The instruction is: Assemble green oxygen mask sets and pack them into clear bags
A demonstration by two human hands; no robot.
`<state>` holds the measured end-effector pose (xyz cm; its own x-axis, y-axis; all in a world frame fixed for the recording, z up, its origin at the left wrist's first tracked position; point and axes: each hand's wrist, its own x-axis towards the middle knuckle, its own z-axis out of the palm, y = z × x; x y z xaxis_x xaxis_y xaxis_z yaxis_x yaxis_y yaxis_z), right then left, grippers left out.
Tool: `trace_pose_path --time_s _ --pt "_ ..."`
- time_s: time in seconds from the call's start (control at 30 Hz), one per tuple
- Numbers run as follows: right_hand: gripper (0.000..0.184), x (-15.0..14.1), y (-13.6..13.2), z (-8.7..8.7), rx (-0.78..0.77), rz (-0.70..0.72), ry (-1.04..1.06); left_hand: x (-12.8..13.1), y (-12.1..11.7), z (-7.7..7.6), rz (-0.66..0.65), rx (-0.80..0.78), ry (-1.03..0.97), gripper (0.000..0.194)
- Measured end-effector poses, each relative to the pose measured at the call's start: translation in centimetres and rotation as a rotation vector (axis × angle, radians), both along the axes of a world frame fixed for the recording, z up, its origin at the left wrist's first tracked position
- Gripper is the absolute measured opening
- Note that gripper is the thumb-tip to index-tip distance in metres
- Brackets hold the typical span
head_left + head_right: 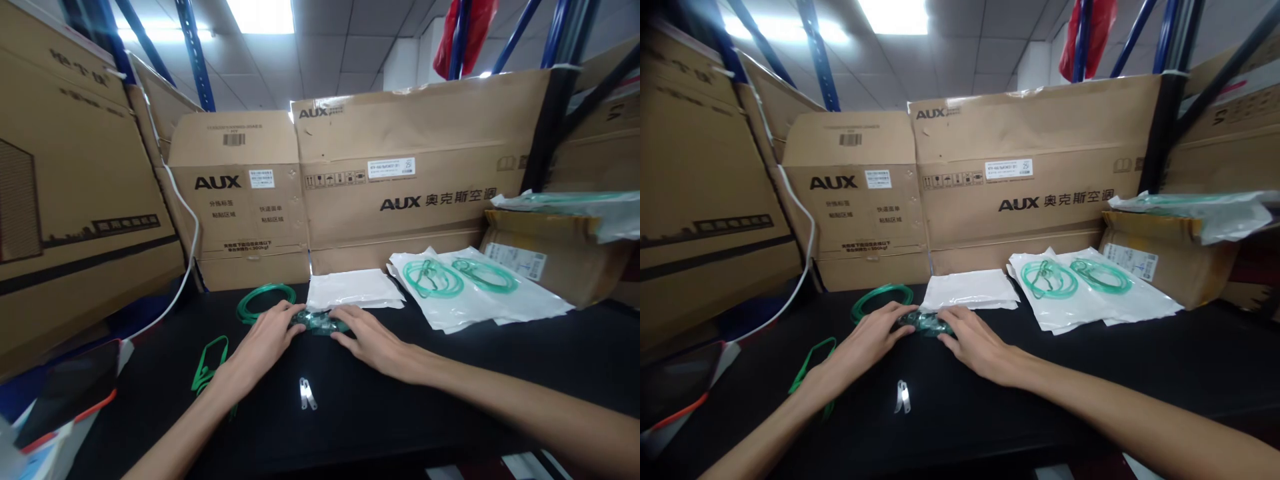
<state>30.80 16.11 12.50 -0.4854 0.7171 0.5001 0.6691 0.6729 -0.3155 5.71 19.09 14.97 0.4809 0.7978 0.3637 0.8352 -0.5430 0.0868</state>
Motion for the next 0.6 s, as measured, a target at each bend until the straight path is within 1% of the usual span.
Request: trace_pose_path --time_s 0.07,0.17,0.27,0.37,0.43,0.5,0.57,0.6 --pt "0.03 -0.3 0.4 0.5 0.028 -0.022 -0.019 0.3 0.0 0.0 -0.012 -0.006 0.006 0.04" --pt "0.023 -1.0 1.4 0.8 0.08 -0.095 -0.058 0.5 0.4 0.3 -0.032 -0.007 0.019 0.038" --pt "0.022 -1.7 2.2 0.6 0.129 -0.165 -0.107 0.5 1.1 0.4 -0.049 0.002 0.023 0.038" --pt "0.021 -2.1 2.1 1.0 0.158 -0.197 -0.144 0.5 1.3 0.5 -0.048 0.016 0.019 0.039" --pt "0.022 -2.0 1.4 1.9 0.169 -0.194 -0.154 0.6 0.9 0.7 -0.045 0.027 0.015 0.039" --pt "0.02 -1.3 -0.3 3.5 0.178 -0.159 -0.165 0.9 0.3 1.2 -0.042 0.041 0.007 0.04" --pt "0.017 0.2 -3.0 5.0 0.182 -0.089 -0.195 1.3 -0.5 1.8 -0.038 0.057 -0.006 0.041" --pt "0.019 1.3 -4.8 5.6 0.177 -0.032 -0.223 1.7 -0.9 2.1 -0.038 0.064 -0.015 0.041"
